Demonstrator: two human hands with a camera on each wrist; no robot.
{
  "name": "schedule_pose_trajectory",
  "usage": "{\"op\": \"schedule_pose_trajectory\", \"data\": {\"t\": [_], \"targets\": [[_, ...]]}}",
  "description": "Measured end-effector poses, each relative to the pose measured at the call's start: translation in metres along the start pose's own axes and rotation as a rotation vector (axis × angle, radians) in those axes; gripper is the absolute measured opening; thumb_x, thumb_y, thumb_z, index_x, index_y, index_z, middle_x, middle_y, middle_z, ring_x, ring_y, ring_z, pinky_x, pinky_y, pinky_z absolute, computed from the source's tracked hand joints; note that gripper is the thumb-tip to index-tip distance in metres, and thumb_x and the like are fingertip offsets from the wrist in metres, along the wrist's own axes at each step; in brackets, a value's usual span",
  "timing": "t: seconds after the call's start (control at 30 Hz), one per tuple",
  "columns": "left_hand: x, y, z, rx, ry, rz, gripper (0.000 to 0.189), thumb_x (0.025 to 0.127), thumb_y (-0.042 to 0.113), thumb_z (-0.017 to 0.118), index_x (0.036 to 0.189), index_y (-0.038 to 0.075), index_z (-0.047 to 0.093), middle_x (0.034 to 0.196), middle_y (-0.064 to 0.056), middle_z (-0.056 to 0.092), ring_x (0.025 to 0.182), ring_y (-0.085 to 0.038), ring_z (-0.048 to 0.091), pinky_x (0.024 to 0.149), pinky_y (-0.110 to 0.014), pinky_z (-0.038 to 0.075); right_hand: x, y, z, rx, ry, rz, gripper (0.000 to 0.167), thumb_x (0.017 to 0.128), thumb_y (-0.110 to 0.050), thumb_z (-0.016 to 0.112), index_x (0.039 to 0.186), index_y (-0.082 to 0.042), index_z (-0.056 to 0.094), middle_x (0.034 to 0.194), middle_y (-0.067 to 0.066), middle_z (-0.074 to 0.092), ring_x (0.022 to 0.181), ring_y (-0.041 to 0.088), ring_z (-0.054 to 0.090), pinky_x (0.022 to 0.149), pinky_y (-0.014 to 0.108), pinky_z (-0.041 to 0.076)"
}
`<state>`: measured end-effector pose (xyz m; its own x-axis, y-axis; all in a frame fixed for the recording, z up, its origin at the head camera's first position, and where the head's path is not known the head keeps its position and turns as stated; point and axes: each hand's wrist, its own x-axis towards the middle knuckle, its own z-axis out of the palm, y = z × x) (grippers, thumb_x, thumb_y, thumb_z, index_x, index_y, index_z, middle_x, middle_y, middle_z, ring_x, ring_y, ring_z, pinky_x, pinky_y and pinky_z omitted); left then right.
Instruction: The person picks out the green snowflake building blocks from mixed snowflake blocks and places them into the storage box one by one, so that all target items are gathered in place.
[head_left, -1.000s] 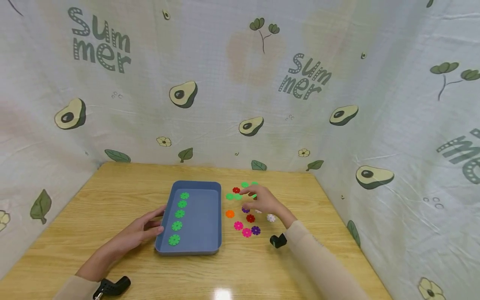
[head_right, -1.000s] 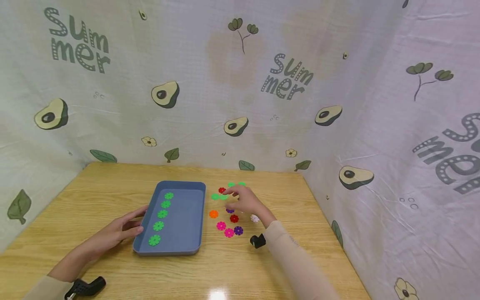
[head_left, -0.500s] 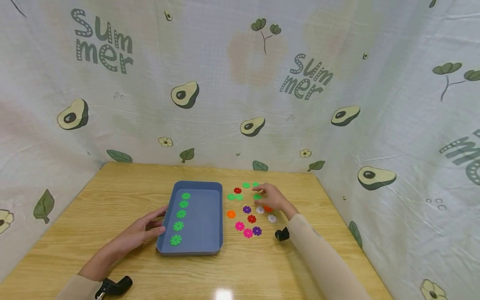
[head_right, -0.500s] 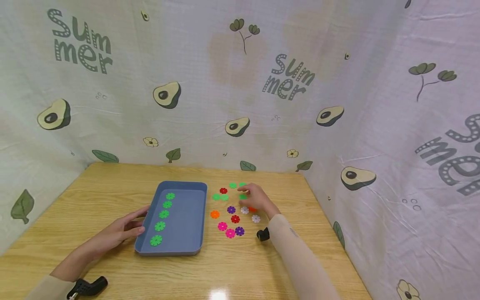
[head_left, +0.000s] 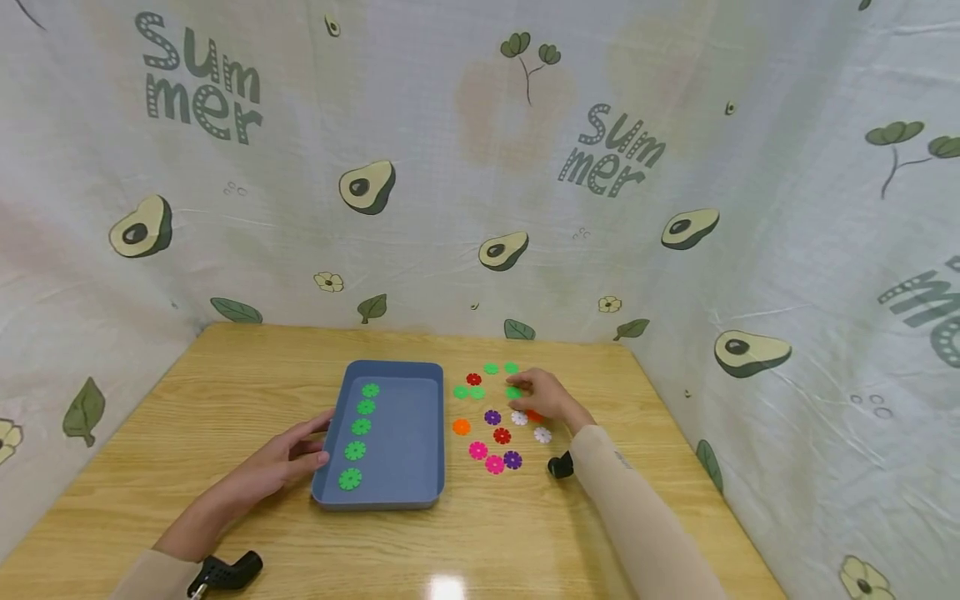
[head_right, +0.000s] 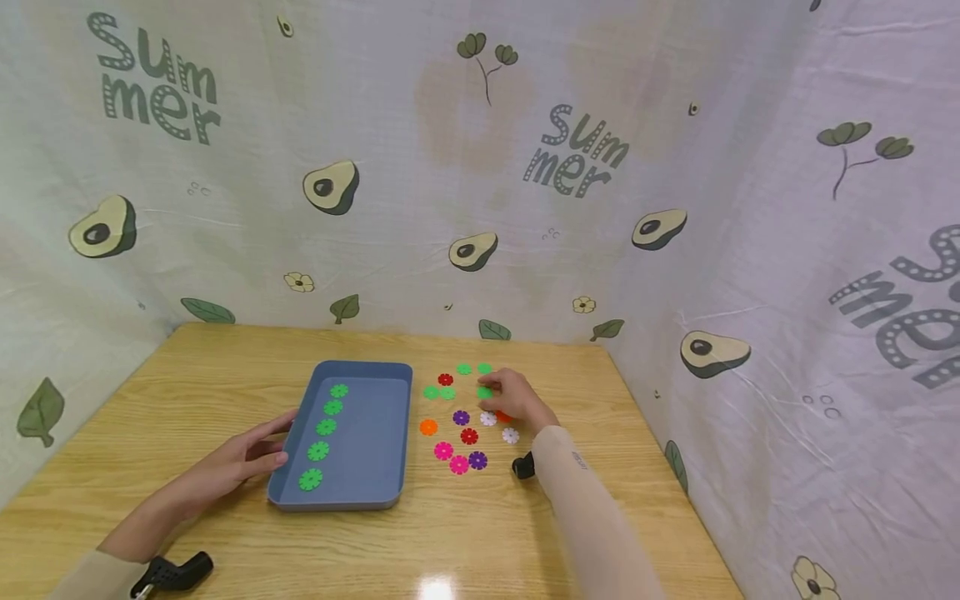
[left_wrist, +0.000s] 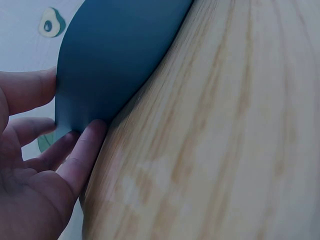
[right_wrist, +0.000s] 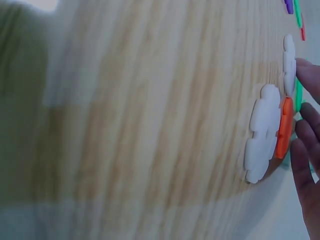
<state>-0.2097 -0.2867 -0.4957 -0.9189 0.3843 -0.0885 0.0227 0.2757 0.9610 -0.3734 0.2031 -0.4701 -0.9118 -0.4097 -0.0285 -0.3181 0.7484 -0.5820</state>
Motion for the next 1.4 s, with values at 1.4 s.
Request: {"op": "schedule_pose_trajectory", "data": {"t": [1.4], "targets": [[-0.0035,0.0035,-0.0003,0.026,0.004,-0.012,0.076,0.11,0.028,0.063,0.172,0.018,0.02,0.173,-0.024,0.019,0.149,-0.05,0.038,0.103,-0.026,0.047,-0.002,-0.0006,0.0063,-0.047,0.072,0.016,0.024,0.095,-0.017,0.083,0.118,-0.009,0.082,0.111,0.006,0.068,0.103,0.022,0.06,0.097,0.046,0.053]]}}
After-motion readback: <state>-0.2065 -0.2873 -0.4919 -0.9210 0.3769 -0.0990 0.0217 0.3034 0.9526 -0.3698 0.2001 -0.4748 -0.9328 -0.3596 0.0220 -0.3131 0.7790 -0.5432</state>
